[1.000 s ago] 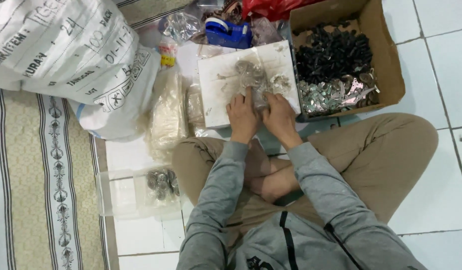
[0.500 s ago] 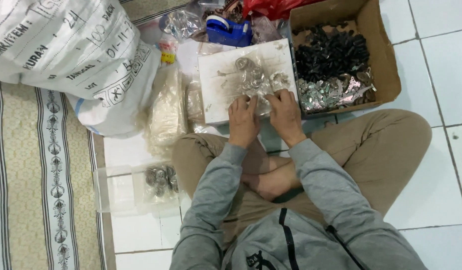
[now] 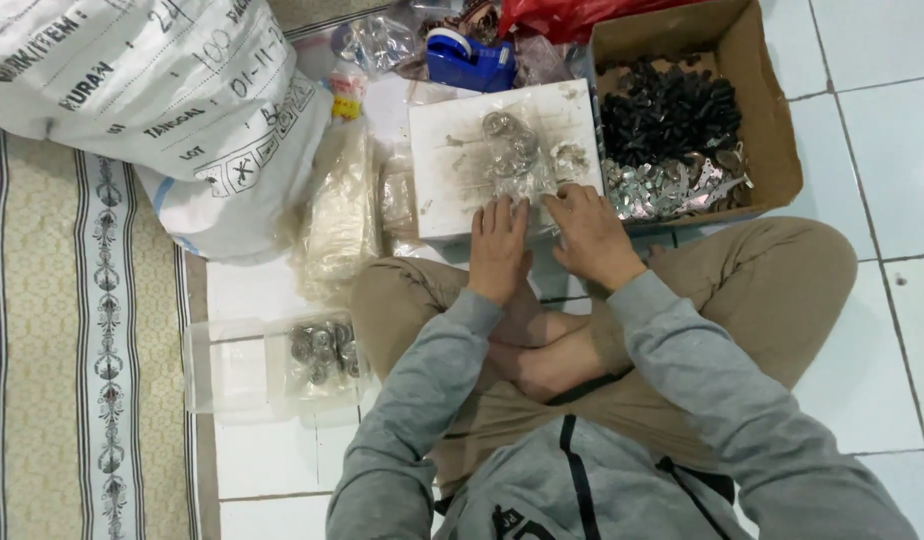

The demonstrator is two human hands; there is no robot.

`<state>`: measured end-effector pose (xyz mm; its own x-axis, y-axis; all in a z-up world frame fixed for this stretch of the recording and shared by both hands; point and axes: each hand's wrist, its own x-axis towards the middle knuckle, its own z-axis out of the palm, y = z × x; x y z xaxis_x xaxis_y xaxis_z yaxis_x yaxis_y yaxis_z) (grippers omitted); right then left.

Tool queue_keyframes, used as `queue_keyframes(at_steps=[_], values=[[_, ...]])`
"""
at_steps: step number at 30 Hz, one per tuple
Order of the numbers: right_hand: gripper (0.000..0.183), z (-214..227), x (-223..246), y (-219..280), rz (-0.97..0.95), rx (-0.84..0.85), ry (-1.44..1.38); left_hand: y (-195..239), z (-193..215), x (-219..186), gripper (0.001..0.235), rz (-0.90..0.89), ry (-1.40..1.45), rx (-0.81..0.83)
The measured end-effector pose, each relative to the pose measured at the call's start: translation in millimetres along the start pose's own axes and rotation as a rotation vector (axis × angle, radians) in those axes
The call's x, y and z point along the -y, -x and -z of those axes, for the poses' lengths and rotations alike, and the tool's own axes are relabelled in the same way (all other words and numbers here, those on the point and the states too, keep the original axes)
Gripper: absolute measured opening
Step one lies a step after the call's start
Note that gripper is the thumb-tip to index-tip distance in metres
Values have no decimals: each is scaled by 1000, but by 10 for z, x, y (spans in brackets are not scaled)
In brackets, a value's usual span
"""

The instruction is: The person sits on the floor and packs small metal washers into clear plastic bags. They place the washers into a bag, seal it with a tape dispenser, and set the finished bag aside. The person repeats this process with additional washers from a nearby box.

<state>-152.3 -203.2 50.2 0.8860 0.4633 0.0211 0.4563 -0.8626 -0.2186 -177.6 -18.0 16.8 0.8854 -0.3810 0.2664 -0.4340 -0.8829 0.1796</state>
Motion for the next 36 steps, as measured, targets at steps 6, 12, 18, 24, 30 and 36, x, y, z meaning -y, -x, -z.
queue_keyframes(at_steps=[6,12,18,24,30,36], values=[[14,-14,-8,4,214,-136,90,-49,-43,118,18,-90,72,-118],[16,-189,-250,-258,-52,-72,-276,-157,-182,286,13,264,430,-61],[30,-221,-242,-378,-86,-132,-282,-317,-297,280,12,377,362,-98],[32,-59,-80,-263,87,-255,-195,-428,-178,310,17,478,504,-54],[12,-139,-135,-353,116,-271,-150,-403,104,317,37,276,607,-221],[14,-246,-363,-483,94,-324,-317,-342,-162,519,16,292,554,-133]])
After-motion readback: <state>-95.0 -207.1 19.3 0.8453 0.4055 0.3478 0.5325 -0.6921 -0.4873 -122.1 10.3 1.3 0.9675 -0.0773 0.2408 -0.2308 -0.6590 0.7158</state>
